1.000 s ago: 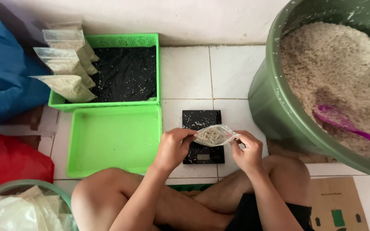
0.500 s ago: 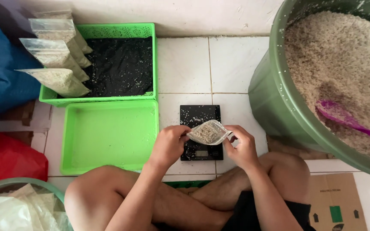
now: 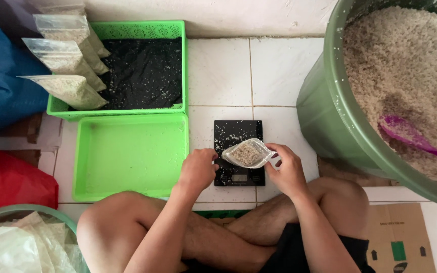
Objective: Packaging granular material from a large container into small plastic bags and weighing them on a scale
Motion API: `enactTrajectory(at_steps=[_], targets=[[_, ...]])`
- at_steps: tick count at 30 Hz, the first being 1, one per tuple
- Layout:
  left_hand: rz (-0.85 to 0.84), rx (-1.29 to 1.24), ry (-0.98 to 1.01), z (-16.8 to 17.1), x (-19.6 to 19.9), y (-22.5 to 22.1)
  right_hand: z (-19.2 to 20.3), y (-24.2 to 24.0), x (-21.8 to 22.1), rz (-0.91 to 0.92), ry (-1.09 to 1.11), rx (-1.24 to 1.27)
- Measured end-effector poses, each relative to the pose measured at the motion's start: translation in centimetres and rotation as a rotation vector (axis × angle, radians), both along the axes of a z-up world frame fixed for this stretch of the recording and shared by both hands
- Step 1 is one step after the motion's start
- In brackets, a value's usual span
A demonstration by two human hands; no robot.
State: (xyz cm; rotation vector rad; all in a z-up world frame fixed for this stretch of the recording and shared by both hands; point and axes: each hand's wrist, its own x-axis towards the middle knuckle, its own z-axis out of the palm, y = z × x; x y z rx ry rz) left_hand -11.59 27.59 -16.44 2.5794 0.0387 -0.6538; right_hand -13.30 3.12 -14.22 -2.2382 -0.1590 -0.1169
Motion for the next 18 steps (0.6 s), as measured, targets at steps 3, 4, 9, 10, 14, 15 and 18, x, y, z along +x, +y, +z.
enactTrajectory(at_steps=[3, 4, 9, 10, 14, 15, 18], targets=[[-0.021, -0.007, 0.033, 2.0, -0.2, -0.1, 0.3, 0.1, -0.2, 0.000, -0.071, 0.003], [-0.025, -0.008, 0.034, 2.0, -0.3, 0.0, 0.7, 0.1, -0.4, -0.005, -0.070, 0.003], [-0.018, 0.022, 0.067, 1.5, -0.5, 0.6, 3.8, -0.5, -2.1, -0.071, -0.426, 0.161], [-0.026, 0.019, 0.063, 1.2, -0.7, 0.9, 6.5, -1.6, -3.0, -0.078, -0.431, 0.155], [0.043, -0.020, -0.021, -0.2, -1.3, 1.2, 14.1, -10.2, -4.7, -0.232, -0.678, 0.012], [0.057, -0.006, -0.036, -0.4, -1.0, 1.2, 15.4, -13.3, -4.3, -0.191, -0.750, 0.039], [0.067, 0.010, -0.049, 1.1, -1.1, 0.7, 18.1, -21.9, -0.5, -0.177, -0.639, -0.518]])
